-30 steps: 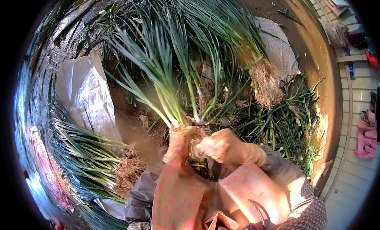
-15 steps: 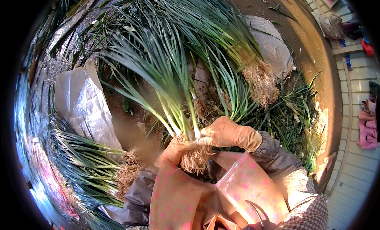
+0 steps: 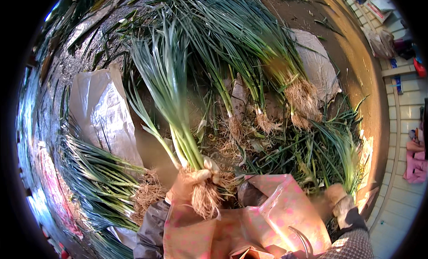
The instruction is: The person bundles scallions together by hand and removes outer skins and root debris while working on the floor of a processing shed.
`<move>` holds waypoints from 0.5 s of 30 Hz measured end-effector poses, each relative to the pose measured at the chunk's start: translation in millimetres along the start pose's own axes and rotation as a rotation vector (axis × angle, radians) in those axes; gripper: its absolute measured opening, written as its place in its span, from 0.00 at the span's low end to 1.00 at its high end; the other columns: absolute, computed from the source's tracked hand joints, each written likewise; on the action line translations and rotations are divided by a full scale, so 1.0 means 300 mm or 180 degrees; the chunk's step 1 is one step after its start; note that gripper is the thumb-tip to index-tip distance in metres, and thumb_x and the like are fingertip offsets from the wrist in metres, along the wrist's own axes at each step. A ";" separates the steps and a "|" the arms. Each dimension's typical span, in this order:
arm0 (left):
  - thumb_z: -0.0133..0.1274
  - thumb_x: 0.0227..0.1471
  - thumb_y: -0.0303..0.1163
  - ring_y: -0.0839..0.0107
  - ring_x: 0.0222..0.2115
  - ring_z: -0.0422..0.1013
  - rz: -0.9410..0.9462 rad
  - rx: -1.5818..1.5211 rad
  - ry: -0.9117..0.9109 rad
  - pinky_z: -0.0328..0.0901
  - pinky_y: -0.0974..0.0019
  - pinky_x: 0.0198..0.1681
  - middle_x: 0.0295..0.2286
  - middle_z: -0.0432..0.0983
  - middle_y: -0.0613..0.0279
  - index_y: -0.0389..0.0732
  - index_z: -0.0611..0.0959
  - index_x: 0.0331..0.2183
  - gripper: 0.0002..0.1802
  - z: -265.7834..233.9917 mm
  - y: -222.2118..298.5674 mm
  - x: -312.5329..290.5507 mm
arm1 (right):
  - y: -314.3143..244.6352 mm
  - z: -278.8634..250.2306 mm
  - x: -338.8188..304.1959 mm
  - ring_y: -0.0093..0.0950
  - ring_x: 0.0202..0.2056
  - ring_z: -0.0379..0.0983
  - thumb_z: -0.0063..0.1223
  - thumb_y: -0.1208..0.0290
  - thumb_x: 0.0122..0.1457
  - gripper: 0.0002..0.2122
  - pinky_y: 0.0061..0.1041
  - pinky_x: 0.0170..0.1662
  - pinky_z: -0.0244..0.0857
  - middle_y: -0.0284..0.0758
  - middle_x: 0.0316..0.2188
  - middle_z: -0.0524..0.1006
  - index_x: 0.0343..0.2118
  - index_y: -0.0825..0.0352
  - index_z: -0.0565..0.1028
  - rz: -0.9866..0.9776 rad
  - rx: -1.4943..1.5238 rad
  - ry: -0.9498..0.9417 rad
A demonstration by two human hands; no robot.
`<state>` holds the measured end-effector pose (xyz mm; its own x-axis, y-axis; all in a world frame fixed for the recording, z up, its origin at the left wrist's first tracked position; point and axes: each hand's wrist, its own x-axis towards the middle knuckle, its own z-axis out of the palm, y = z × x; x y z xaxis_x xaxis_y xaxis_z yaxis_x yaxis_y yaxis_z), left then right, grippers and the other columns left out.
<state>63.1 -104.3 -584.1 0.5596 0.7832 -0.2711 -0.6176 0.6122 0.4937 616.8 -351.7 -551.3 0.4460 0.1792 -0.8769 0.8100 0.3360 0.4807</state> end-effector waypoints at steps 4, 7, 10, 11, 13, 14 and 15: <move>0.52 0.51 0.26 0.72 0.30 0.71 0.0361 0.2733 0.0086 0.67 0.68 0.33 0.30 0.72 0.59 0.35 0.75 0.33 0.06 -0.173 -0.011 0.011 | -0.381 -0.814 -0.194 0.35 0.25 0.75 0.51 0.53 0.55 0.19 0.29 0.26 0.66 0.39 0.19 0.75 0.43 0.61 0.74 -0.1097 0.1738 0.2493; 0.56 0.47 0.26 0.70 0.34 0.73 -0.0379 0.0757 0.0974 0.69 0.68 0.37 0.34 0.74 0.59 0.36 0.76 0.35 0.11 -0.157 -0.052 0.093 | -0.643 -1.170 -0.030 0.25 0.20 0.68 0.51 0.66 0.56 0.08 0.27 0.23 0.61 0.33 0.22 0.69 0.36 0.57 0.78 -0.2384 0.2319 0.3413; 0.58 0.44 0.26 0.74 0.30 0.71 -0.0303 0.0117 0.1108 0.67 0.68 0.34 0.28 0.74 0.63 0.35 0.77 0.35 0.13 -0.113 -0.098 0.222 | -0.745 -1.367 0.221 0.25 0.17 0.68 0.46 0.59 0.59 0.13 0.25 0.21 0.63 0.33 0.12 0.67 0.25 0.63 0.74 -0.2318 0.2966 0.4203; 0.58 0.45 0.26 0.74 0.30 0.71 -0.0271 0.0296 0.1417 0.67 0.67 0.33 0.28 0.75 0.63 0.35 0.78 0.35 0.12 -0.167 -0.043 0.169 | -0.855 -1.436 0.086 0.25 0.17 0.68 0.45 0.61 0.60 0.12 0.25 0.20 0.64 0.32 0.13 0.68 0.25 0.63 0.72 -0.2239 0.2455 0.3775; 0.58 0.46 0.26 0.76 0.27 0.71 -0.0325 0.0167 0.1497 0.66 0.70 0.30 0.27 0.74 0.64 0.35 0.78 0.35 0.11 -0.180 -0.006 0.159 | -0.864 -1.424 -0.129 0.26 0.16 0.68 0.43 0.67 0.59 0.08 0.27 0.18 0.65 0.31 0.14 0.70 0.31 0.63 0.73 -0.2162 0.1897 0.3439; 0.58 0.46 0.27 0.78 0.25 0.70 -0.0383 -0.0076 0.1389 0.65 0.74 0.27 0.26 0.74 0.65 0.36 0.78 0.34 0.11 -0.175 -0.021 0.186 | -0.857 -1.350 -0.118 0.25 0.16 0.69 0.40 0.73 0.59 0.08 0.26 0.19 0.67 0.30 0.15 0.70 0.34 0.63 0.74 -0.2500 0.2161 0.4009; 0.58 0.46 0.25 0.75 0.25 0.72 -0.0227 -0.0025 0.1129 0.68 0.72 0.29 0.26 0.75 0.62 0.34 0.78 0.34 0.10 -0.175 -0.013 0.177 | -0.838 -1.330 -0.131 0.25 0.17 0.70 0.42 0.74 0.57 0.08 0.26 0.20 0.68 0.31 0.17 0.71 0.34 0.64 0.75 -0.2830 0.1525 0.4407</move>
<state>66.2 -59.2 -643.8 0.3757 0.7266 -0.5752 -0.5889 0.6665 0.4572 243.6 -74.2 -639.6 -0.5982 0.7972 -0.0809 0.7558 0.5278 -0.3874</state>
